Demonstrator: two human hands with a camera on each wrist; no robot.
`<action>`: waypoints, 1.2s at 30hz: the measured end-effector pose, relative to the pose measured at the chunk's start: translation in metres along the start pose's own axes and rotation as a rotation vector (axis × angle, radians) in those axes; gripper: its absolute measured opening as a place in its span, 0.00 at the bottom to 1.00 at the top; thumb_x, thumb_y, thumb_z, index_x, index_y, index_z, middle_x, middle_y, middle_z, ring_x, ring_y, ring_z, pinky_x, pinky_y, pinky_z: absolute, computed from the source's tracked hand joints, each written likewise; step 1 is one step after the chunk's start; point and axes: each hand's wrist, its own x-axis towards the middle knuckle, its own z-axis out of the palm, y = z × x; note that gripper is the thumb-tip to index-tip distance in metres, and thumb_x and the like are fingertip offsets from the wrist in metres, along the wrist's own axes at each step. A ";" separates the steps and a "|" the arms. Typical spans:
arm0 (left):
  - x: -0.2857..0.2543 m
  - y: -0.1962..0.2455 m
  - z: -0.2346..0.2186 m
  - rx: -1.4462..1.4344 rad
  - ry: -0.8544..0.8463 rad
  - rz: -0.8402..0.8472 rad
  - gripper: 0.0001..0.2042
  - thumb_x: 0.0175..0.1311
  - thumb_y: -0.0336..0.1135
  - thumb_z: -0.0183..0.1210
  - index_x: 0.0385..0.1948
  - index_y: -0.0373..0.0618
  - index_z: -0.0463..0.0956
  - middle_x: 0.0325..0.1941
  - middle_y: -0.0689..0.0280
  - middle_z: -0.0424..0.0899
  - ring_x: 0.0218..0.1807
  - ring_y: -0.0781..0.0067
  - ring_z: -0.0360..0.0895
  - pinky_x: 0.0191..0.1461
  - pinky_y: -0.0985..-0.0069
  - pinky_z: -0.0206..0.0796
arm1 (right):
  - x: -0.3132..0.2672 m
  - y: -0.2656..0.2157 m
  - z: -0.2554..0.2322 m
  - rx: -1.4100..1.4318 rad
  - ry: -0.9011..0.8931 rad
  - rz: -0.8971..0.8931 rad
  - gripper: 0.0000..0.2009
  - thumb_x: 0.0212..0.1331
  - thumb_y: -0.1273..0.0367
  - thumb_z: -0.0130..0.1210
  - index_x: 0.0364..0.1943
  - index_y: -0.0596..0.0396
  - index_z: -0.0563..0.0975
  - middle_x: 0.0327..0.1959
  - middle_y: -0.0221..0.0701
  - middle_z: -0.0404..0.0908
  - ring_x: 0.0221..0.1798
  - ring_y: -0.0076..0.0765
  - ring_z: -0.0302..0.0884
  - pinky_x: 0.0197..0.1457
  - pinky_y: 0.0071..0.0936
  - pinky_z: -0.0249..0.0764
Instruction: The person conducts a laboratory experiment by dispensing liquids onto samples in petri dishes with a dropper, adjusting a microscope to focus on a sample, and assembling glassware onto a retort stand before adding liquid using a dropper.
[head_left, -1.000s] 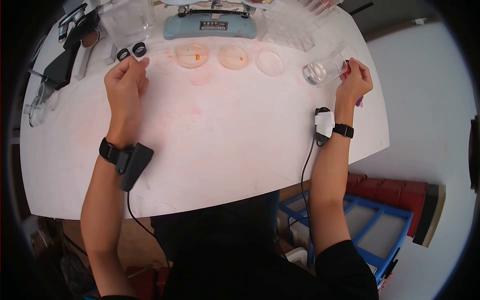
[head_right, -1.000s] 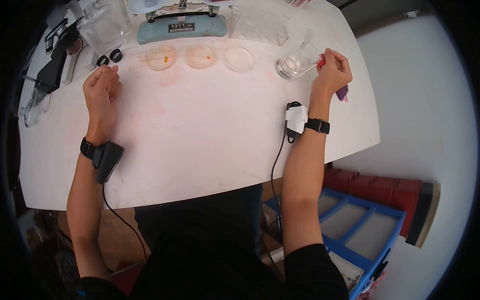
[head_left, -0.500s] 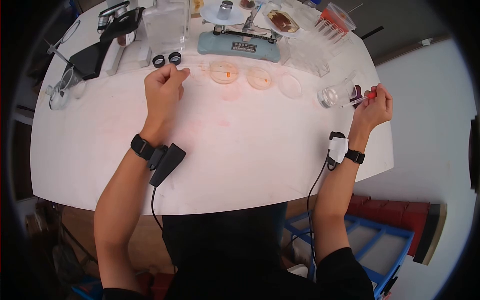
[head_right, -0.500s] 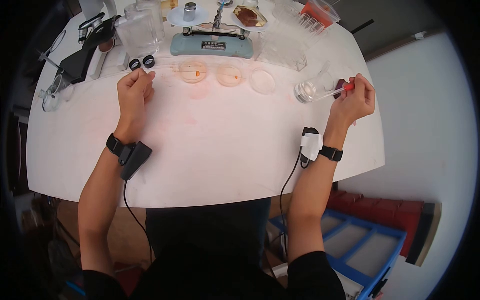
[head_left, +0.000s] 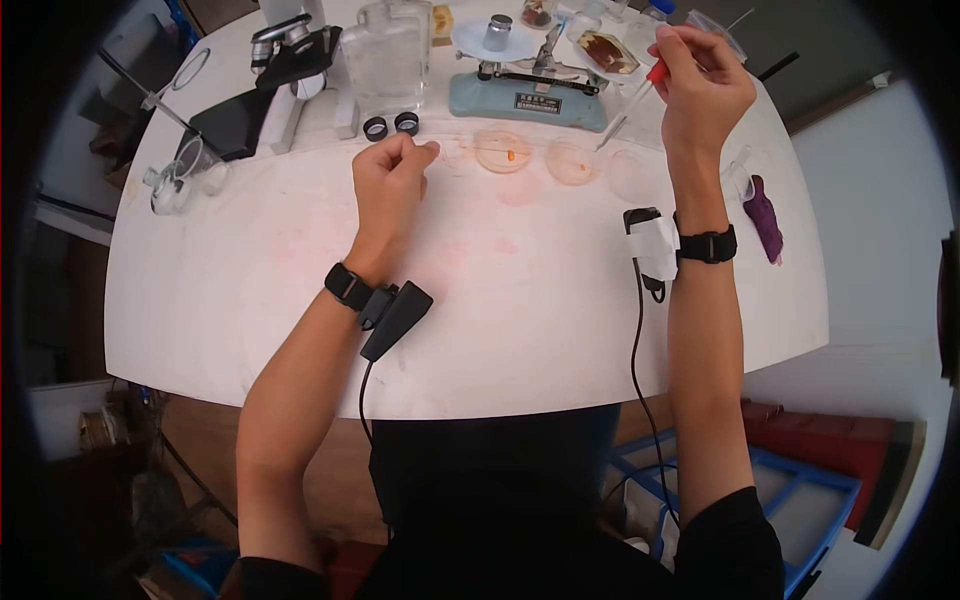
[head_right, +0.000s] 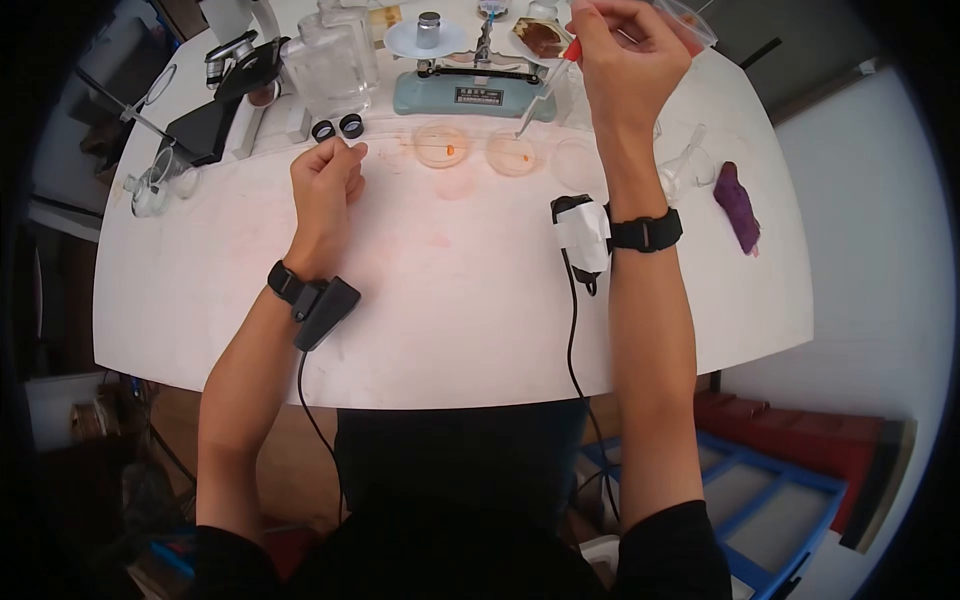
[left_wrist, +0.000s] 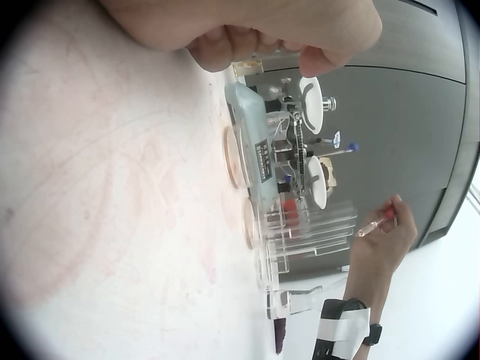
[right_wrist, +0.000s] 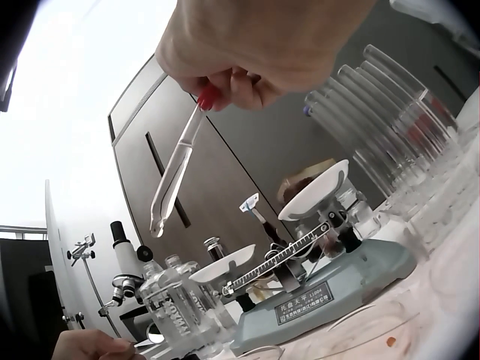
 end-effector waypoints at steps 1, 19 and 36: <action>0.000 0.000 0.000 -0.006 0.002 0.001 0.21 0.61 0.28 0.60 0.11 0.47 0.59 0.13 0.77 0.58 0.15 0.87 0.54 0.19 0.79 0.41 | 0.001 0.005 0.005 0.004 0.005 0.003 0.04 0.56 0.76 0.65 0.33 0.62 0.82 0.26 0.32 0.83 0.27 0.21 0.79 0.24 0.16 0.69; -0.007 0.011 0.011 0.012 0.021 -0.070 0.20 0.63 0.24 0.54 0.13 0.50 0.56 0.15 0.78 0.54 0.17 0.86 0.43 0.22 0.79 0.37 | 0.010 0.048 0.012 -0.194 -0.096 -0.161 0.02 0.54 0.79 0.61 0.26 0.64 0.79 0.21 0.27 0.80 0.23 0.15 0.75 0.27 0.13 0.69; -0.007 0.008 0.007 0.000 -0.036 -0.013 0.19 0.64 0.25 0.52 0.14 0.50 0.56 0.15 0.77 0.54 0.17 0.85 0.45 0.20 0.81 0.39 | 0.000 0.047 0.015 -0.308 -0.162 -0.324 0.05 0.50 0.78 0.62 0.22 0.63 0.78 0.13 0.23 0.70 0.16 0.12 0.60 0.19 0.17 0.53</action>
